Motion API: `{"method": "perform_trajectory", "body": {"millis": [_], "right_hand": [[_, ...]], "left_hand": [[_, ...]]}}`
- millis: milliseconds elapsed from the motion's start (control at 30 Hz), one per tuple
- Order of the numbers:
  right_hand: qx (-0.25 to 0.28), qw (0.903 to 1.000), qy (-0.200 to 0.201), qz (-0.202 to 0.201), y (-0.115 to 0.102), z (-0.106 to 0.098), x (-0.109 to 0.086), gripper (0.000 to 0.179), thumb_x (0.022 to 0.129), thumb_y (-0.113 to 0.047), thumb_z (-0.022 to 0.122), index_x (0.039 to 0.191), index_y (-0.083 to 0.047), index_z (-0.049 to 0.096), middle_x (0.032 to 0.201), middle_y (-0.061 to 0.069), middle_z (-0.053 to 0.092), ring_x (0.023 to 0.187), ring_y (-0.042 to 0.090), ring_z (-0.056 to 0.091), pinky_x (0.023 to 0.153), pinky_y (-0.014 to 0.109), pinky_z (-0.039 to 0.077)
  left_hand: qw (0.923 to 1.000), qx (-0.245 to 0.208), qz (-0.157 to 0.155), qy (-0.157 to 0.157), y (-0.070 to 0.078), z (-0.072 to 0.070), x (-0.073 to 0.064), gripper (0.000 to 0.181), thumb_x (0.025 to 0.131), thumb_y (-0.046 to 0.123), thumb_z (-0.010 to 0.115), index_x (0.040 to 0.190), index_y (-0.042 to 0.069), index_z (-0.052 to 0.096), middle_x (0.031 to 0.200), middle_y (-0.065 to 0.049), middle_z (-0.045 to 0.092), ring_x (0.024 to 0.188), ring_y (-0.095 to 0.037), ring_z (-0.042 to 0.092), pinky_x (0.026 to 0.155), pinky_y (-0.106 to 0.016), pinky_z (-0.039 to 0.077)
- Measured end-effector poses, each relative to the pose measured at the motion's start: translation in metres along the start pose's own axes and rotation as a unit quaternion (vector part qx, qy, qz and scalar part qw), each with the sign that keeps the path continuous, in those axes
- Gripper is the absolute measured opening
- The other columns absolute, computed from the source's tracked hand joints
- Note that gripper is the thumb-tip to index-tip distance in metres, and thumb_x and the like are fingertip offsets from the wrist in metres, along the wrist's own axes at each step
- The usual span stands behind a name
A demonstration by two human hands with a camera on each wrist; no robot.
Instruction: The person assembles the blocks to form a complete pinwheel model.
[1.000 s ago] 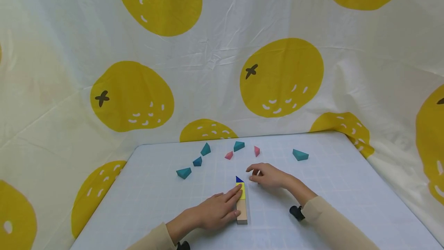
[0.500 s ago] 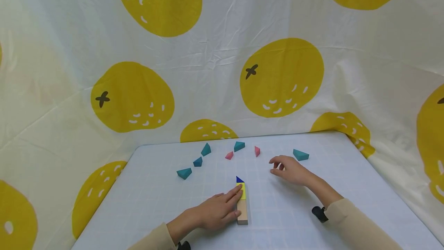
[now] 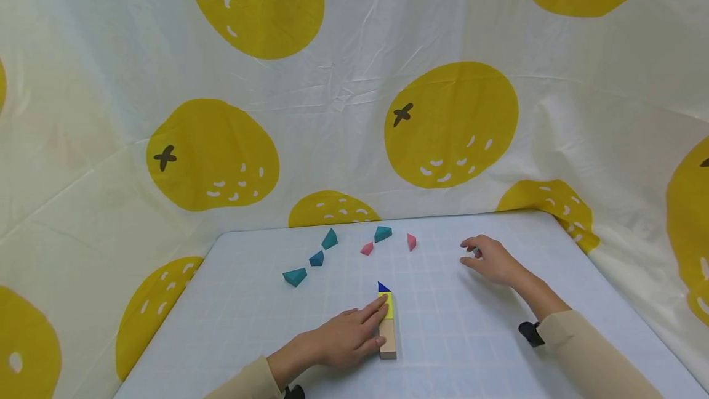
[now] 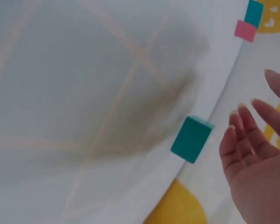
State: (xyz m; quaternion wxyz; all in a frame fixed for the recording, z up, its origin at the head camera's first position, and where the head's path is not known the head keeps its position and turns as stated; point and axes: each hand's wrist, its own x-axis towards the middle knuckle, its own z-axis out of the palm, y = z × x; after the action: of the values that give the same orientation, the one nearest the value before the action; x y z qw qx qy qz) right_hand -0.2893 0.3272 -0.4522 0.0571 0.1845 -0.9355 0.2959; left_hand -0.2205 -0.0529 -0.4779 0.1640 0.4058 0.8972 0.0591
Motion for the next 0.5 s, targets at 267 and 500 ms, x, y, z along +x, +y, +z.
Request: {"method": "perform_trajectory", "body": {"millis": [267, 500], "right_hand": [[-0.017, 0.9976, -0.006, 0.066, 0.023, -0.007, 0.007, 0.045, 0.094, -0.014, 0.073, 0.127, 0.013, 0.059, 0.114, 0.030, 0.057, 0.091, 0.031, 0.056, 0.079, 0.044, 0.052], [-0.036, 0.9950, -0.009, 0.093, 0.041, -0.008, 0.014, 0.049, 0.093, -0.013, 0.073, 0.128, 0.017, 0.055, 0.118, 0.037, 0.052, 0.090, 0.036, 0.056, 0.082, 0.053, 0.052]], "left_hand": [[1.0000, 0.000, -0.001, 0.000, 0.000, -0.001, 0.000, 0.072, 0.107, 0.061, 0.027, 0.165, 0.019, 0.019, 0.172, 0.007, 0.007, 0.154, -0.010, 0.024, 0.117, -0.046, 0.036], [1.0000, -0.003, -0.002, -0.002, 0.001, 0.000, 0.000, 0.073, 0.107, 0.062, 0.026, 0.165, 0.019, 0.018, 0.172, 0.007, 0.006, 0.154, -0.010, 0.024, 0.118, -0.046, 0.036]]}}
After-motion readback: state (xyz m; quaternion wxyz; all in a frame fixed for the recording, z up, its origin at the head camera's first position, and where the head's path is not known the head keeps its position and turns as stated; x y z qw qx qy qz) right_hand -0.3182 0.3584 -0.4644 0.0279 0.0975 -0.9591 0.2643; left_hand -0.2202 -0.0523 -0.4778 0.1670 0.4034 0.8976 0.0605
